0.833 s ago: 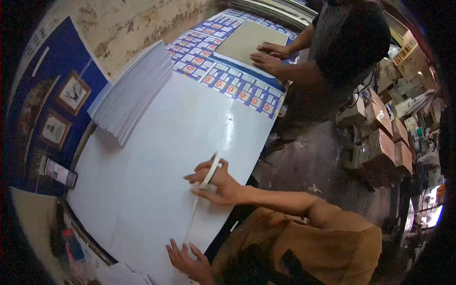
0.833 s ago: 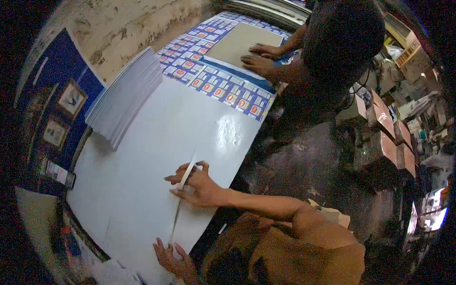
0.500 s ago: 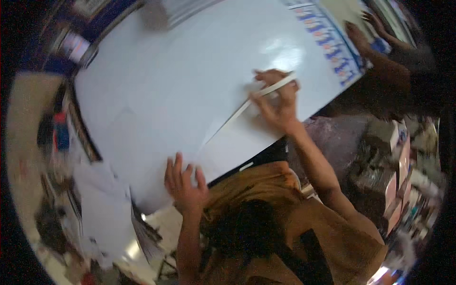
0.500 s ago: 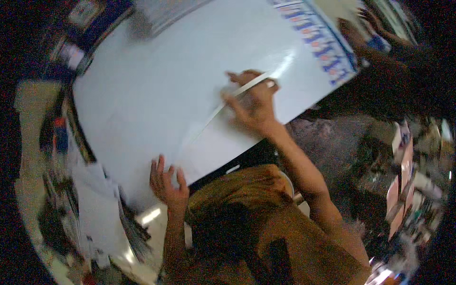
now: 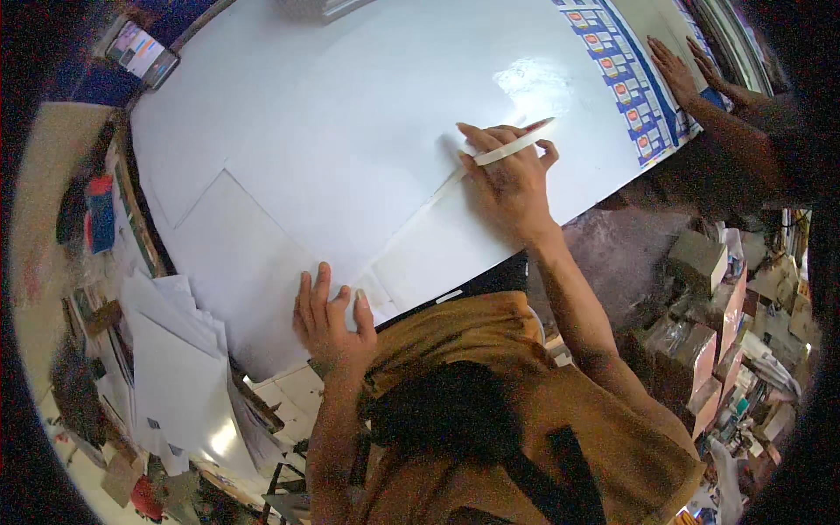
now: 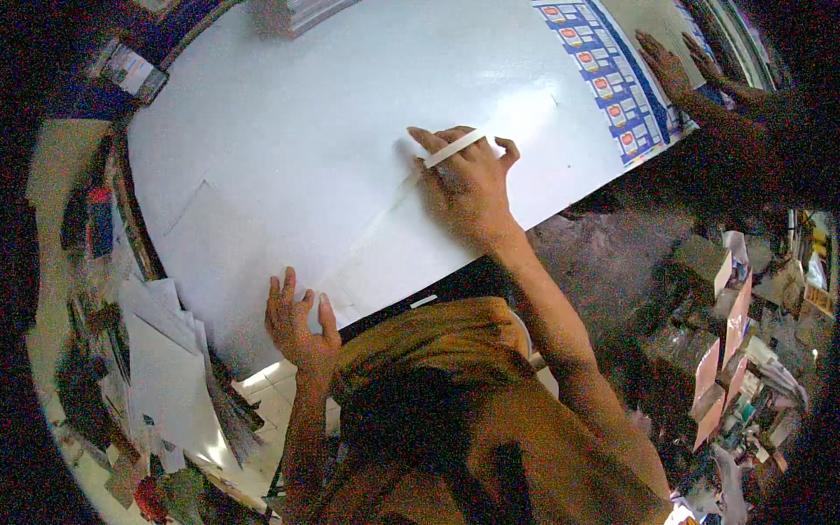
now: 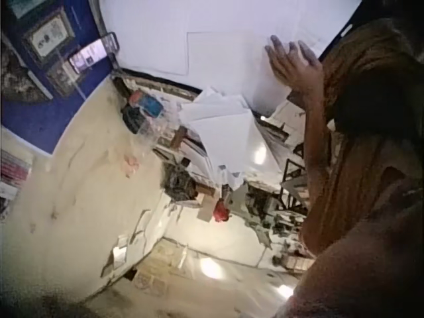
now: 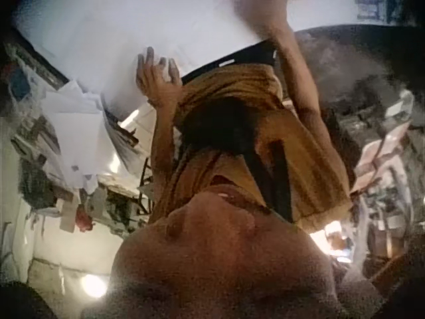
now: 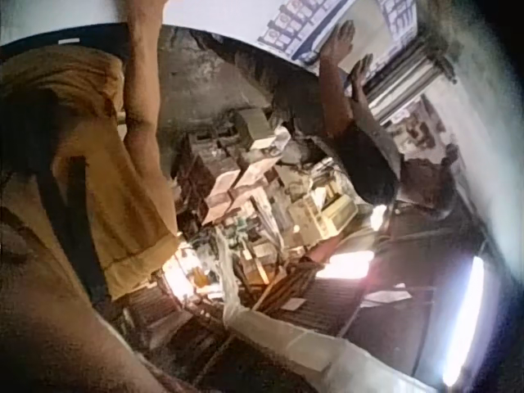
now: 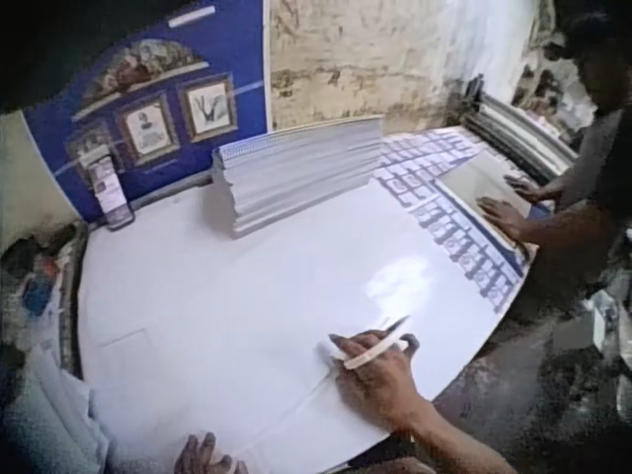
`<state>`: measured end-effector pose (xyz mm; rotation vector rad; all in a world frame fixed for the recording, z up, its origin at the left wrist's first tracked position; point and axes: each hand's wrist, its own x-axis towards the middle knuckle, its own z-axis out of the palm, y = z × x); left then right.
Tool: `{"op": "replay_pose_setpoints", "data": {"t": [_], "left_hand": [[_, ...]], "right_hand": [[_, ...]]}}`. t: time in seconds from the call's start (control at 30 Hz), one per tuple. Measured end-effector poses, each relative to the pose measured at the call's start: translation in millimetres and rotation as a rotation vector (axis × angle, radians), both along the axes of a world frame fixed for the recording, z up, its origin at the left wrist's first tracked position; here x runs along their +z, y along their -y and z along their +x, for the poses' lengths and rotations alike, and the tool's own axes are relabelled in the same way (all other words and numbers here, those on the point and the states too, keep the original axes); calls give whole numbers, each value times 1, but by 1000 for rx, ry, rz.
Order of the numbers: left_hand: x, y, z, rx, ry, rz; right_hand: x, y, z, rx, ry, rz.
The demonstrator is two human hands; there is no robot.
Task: The person organizes and stacks large white paper sheets on a work surface, using a circular roll to apply pressure or mark the sheets, and then gathers and flips through a large stack of the paper.
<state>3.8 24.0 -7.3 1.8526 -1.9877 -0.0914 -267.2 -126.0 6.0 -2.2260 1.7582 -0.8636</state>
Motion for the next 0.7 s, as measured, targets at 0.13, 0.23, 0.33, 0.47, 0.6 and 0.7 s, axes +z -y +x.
{"op": "replay_pose_setpoints", "data": {"t": [0.13,0.23,0.33,0.47,0.6,0.7], "left_hand": [[1,2,0,-27,18,20],[2,2,-3,-8,-7,-8],[-1,4,-3,-24,2,4],[-10,6,-4,-43,-76,-19],[-4,-7,14,-114,17,-113],[16,13,12,-62,-189,19]], "right_hand": [[5,1,1,-9,-12,7],[2,4,-1,31,-1,-31],[2,3,-5,14,-16,-17],[-27,0,-19,25,98,-3],[-19,1,-1,94,-14,30],[-16,-2,-2,59,-4,-67]]}}
